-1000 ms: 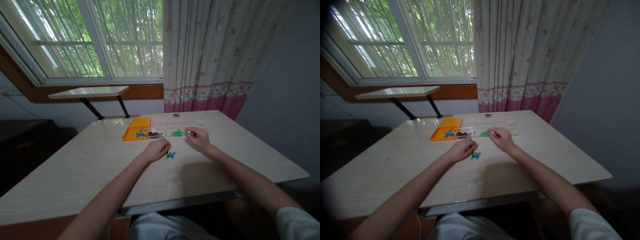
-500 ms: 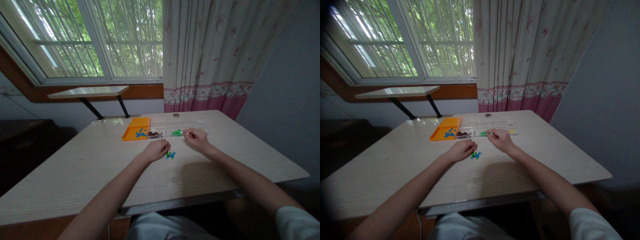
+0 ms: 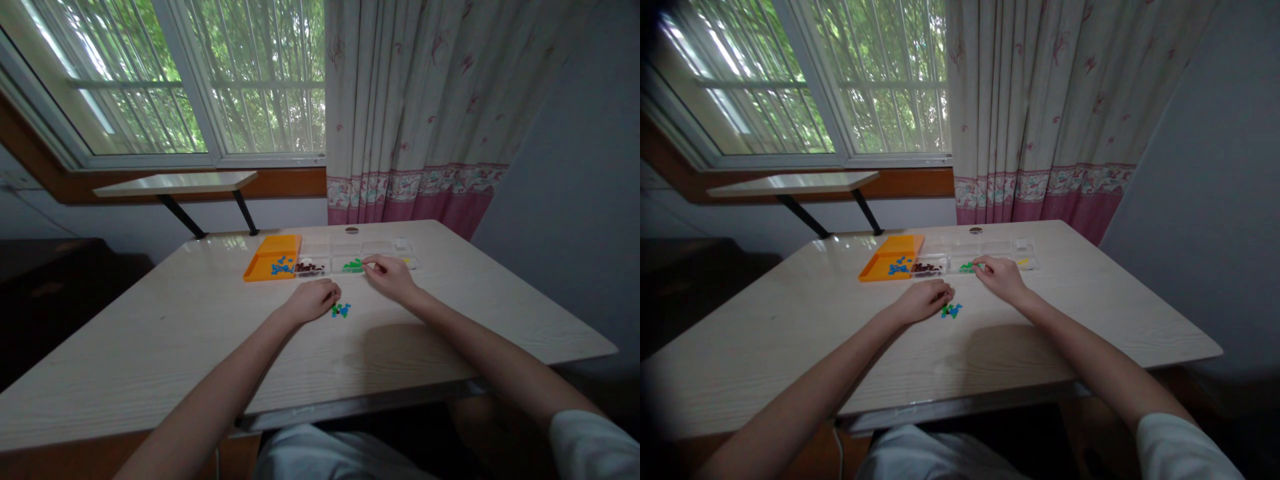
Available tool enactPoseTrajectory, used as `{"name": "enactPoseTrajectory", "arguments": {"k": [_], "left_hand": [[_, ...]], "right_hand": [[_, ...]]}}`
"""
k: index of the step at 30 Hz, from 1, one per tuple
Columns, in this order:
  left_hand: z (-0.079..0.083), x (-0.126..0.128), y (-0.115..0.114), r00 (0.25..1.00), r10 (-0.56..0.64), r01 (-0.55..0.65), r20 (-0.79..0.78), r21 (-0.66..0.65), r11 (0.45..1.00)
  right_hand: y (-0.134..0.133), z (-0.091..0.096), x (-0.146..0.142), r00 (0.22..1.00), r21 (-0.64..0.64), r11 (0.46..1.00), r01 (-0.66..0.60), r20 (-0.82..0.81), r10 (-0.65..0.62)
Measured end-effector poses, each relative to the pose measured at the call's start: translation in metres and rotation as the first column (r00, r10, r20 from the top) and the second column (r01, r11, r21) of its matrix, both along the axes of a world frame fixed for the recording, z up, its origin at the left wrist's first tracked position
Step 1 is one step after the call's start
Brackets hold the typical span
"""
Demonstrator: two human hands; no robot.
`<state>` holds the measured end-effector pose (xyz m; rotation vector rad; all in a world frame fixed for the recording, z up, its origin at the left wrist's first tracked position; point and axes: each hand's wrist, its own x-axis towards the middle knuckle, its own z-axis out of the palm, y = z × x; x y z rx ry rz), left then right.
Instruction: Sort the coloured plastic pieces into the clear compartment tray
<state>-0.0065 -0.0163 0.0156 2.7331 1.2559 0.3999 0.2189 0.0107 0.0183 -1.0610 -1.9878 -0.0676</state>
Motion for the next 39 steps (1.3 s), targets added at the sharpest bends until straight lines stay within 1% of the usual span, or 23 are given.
{"name": "enactPoseTrajectory", "arguments": {"k": [5,8,12,17,21,23,24,26,28,30,31,33,39], "left_hand": [[0.001,0.001,0.000,1.000,0.001,-0.001,0.001,0.000,1.000],[0.001,0.001,0.000,1.000,-0.005,0.005,-0.007,-0.002,1.000],[0.001,0.002,0.000,1.000,-0.020,0.020,-0.003,-0.004,1.000],[0.000,0.003,0.001,1.000,-0.017,0.017,0.010,0.002,1.000],[0.002,0.002,0.000,1.000,-0.008,0.007,0.017,0.001,1.000],[0.003,0.001,0.000,1.000,0.001,-0.001,0.028,0.004,1.000],[0.004,0.000,0.000,0.999,0.003,-0.003,0.033,0.007,1.000],[0.005,-0.002,0.000,0.999,0.004,-0.005,0.039,0.019,1.000],[0.005,-0.003,0.000,0.999,0.008,-0.010,0.044,0.031,0.999],[0.005,-0.004,0.000,0.999,0.015,-0.017,0.045,0.035,0.999],[0.005,-0.004,0.000,0.999,0.020,-0.021,0.045,0.035,0.999],[0.005,-0.003,0.000,0.999,0.023,-0.025,0.042,0.034,0.999],[0.006,-0.001,-0.001,0.999,0.031,-0.032,0.023,0.039,0.999]], "right_hand": [[0.010,-0.007,0.001,0.992,-0.084,0.989,0.120,0.038,-0.117],[0.016,-0.009,0.002,0.978,-0.122,0.973,0.194,0.103,-0.182],[0.022,-0.009,0.001,0.953,-0.170,0.948,0.270,0.190,-0.237],[0.025,-0.007,-0.002,0.921,-0.206,0.919,0.337,0.277,-0.275],[0.022,-0.005,-0.001,0.927,-0.227,0.921,0.316,0.282,-0.248],[0.018,-0.005,0.000,0.942,-0.235,0.936,0.260,0.273,-0.194],[0.016,-0.005,0.001,0.952,-0.247,0.947,0.207,0.274,-0.136],[0.010,-0.005,0.001,0.955,-0.292,0.955,0.047,0.293,0.042],[0.002,-0.005,-0.001,0.914,-0.351,0.928,-0.127,0.322,0.247],[-0.005,-0.005,-0.005,0.853,-0.397,0.886,-0.240,0.349,0.388],[-0.008,-0.005,-0.007,0.829,-0.411,0.871,-0.268,0.363,0.426],[-0.012,-0.005,-0.011,0.799,-0.426,0.858,-0.288,0.387,0.460],[-0.014,-0.006,-0.016,0.784,-0.455,0.847,-0.276,0.403,0.472]]}}
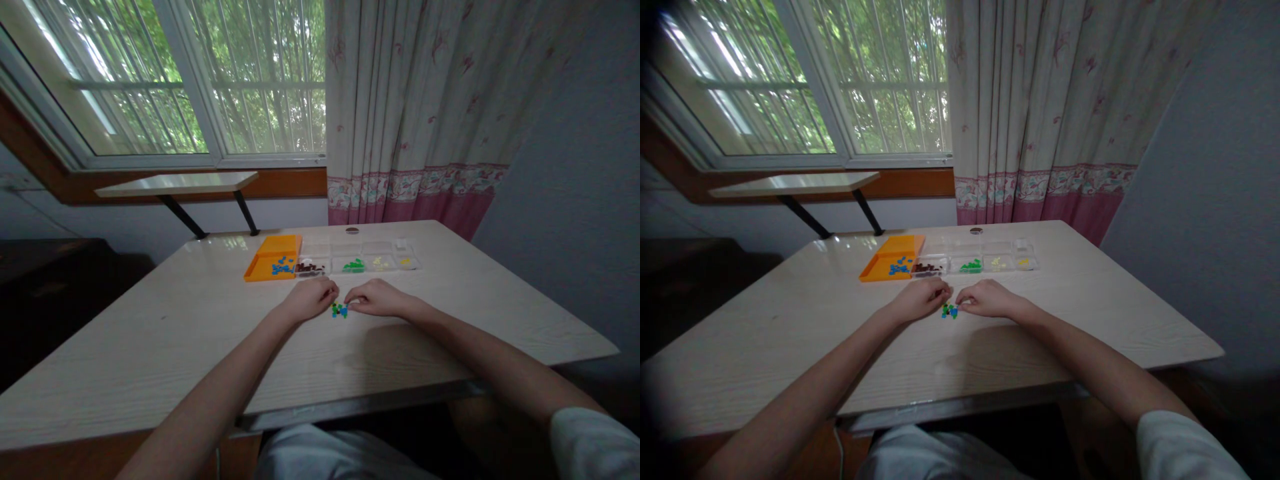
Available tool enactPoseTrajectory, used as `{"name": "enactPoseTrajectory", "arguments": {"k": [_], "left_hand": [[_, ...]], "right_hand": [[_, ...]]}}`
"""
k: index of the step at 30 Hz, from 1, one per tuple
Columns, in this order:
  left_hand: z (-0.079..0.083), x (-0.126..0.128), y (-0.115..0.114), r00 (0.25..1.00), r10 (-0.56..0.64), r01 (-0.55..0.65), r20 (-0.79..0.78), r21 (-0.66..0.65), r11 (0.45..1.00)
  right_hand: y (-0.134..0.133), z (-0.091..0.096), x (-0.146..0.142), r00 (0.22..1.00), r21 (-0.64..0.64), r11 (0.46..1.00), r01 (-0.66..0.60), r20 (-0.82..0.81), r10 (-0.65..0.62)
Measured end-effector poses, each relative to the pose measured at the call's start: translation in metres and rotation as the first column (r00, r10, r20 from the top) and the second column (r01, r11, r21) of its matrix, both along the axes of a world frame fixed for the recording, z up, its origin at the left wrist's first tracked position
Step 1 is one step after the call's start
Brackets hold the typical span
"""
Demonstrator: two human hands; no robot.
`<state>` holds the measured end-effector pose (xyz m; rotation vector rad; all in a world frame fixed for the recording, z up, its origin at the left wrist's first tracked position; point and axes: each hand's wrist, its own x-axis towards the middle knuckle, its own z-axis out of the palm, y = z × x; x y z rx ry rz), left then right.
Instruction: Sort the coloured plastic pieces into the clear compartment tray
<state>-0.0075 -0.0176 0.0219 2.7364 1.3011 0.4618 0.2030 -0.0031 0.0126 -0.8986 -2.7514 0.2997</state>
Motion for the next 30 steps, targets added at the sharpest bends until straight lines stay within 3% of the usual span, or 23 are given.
{"name": "enactPoseTrajectory", "arguments": {"k": [13,30], "left_hand": [[0.0003,0.0000,-0.0013,1.000,-0.015,0.015,-0.010,-0.015,1.000],[-0.0019,0.0071,-0.0044,0.976,-0.055,0.060,0.211,-0.017,0.998]], "right_hand": [[-0.0015,0.0014,0.0007,0.999,-0.032,0.998,0.046,-0.013,-0.046],[-0.0003,-0.0049,-0.0030,0.947,-0.257,0.966,0.015,-0.305,-0.096]]}}
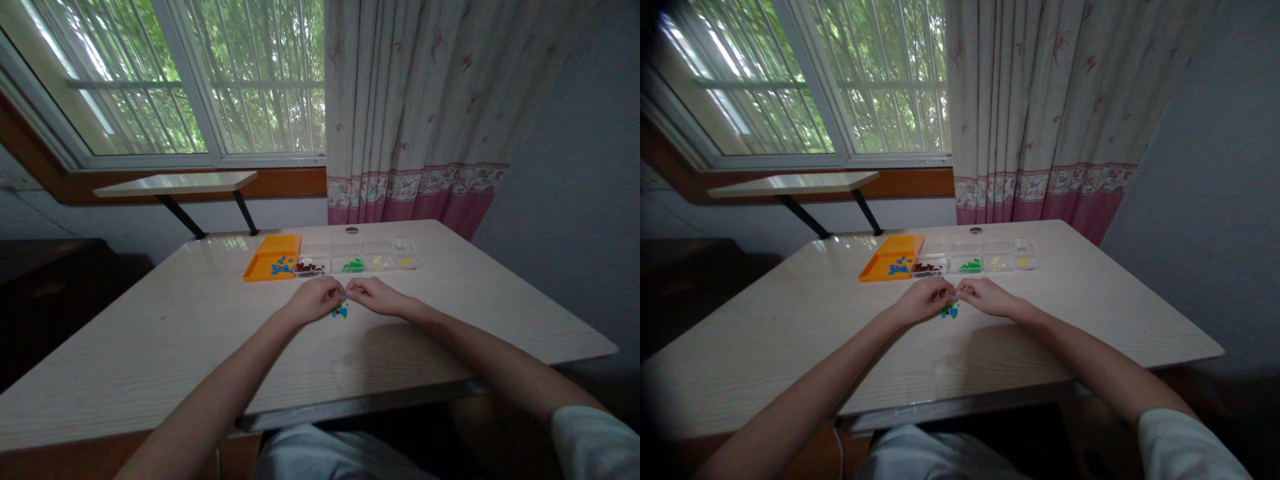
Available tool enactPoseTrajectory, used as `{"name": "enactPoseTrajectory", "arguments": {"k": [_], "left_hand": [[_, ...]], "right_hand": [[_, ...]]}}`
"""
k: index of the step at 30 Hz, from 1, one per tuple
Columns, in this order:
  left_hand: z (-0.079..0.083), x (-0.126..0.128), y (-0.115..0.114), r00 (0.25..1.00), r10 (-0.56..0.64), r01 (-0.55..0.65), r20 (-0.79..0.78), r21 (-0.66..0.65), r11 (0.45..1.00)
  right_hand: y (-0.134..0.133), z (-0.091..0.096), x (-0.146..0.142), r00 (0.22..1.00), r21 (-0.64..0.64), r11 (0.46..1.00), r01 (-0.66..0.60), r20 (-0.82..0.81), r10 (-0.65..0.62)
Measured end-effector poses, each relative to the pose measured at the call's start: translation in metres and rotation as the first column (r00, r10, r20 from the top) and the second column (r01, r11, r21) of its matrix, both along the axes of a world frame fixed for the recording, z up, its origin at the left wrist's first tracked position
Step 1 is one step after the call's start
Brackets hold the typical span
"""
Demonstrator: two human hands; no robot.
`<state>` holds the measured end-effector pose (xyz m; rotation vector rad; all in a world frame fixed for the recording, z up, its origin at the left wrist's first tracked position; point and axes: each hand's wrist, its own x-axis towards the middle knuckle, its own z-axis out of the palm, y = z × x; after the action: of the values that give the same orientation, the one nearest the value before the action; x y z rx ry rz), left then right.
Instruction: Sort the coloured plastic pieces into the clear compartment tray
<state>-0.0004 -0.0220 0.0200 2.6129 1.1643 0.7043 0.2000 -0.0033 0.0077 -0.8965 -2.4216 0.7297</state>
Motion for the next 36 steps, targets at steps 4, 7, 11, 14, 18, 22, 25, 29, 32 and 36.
{"name": "enactPoseTrajectory", "arguments": {"k": [4,7,11,14,18,22,25,29,32,36], "left_hand": [[-0.002,0.001,0.001,0.998,-0.005,0.005,0.066,-0.003,1.000],[-0.002,0.002,0.002,0.995,-0.003,0.004,0.098,-0.008,1.000],[0.000,0.002,0.001,0.994,-0.015,0.017,0.105,-0.023,1.000],[0.003,0.002,0.001,0.993,-0.018,0.020,0.117,-0.015,1.000],[0.009,-0.001,0.000,0.980,0.034,-0.045,0.195,0.053,0.998],[0.016,-0.004,0.000,0.934,0.064,-0.138,0.351,0.190,0.972],[0.017,-0.005,-0.001,0.898,0.064,-0.187,0.436,0.247,0.951],[0.016,-0.005,-0.002,0.868,0.078,-0.230,0.491,0.259,0.938],[0.015,-0.006,-0.002,0.854,0.085,-0.253,0.513,0.267,0.930],[0.015,-0.005,-0.003,0.846,0.092,-0.276,0.525,0.285,0.918]], "right_hand": [[0.000,0.000,-0.001,0.999,-0.018,1.000,-0.013,-0.042,0.013],[-0.001,0.001,-0.001,0.998,-0.033,0.999,-0.009,-0.058,0.007],[-0.001,0.002,-0.001,0.998,-0.045,0.999,-0.015,-0.059,0.013],[0.000,0.003,0.000,0.998,-0.025,1.000,-0.008,-0.065,0.007],[0.001,0.005,0.004,1.000,0.037,0.999,0.012,0.009,-0.012],[0.002,0.004,0.007,0.991,0.102,0.995,-0.003,0.130,-0.010],[0.002,0.002,0.005,0.979,0.117,0.993,-0.019,0.203,-0.005],[0.001,0.001,0.002,0.966,0.134,0.991,-0.022,0.257,-0.013],[0.000,0.002,0.002,0.965,0.137,0.991,-0.016,0.261,-0.021],[-0.001,0.002,0.002,0.964,0.156,0.988,-0.010,0.265,-0.032]]}}
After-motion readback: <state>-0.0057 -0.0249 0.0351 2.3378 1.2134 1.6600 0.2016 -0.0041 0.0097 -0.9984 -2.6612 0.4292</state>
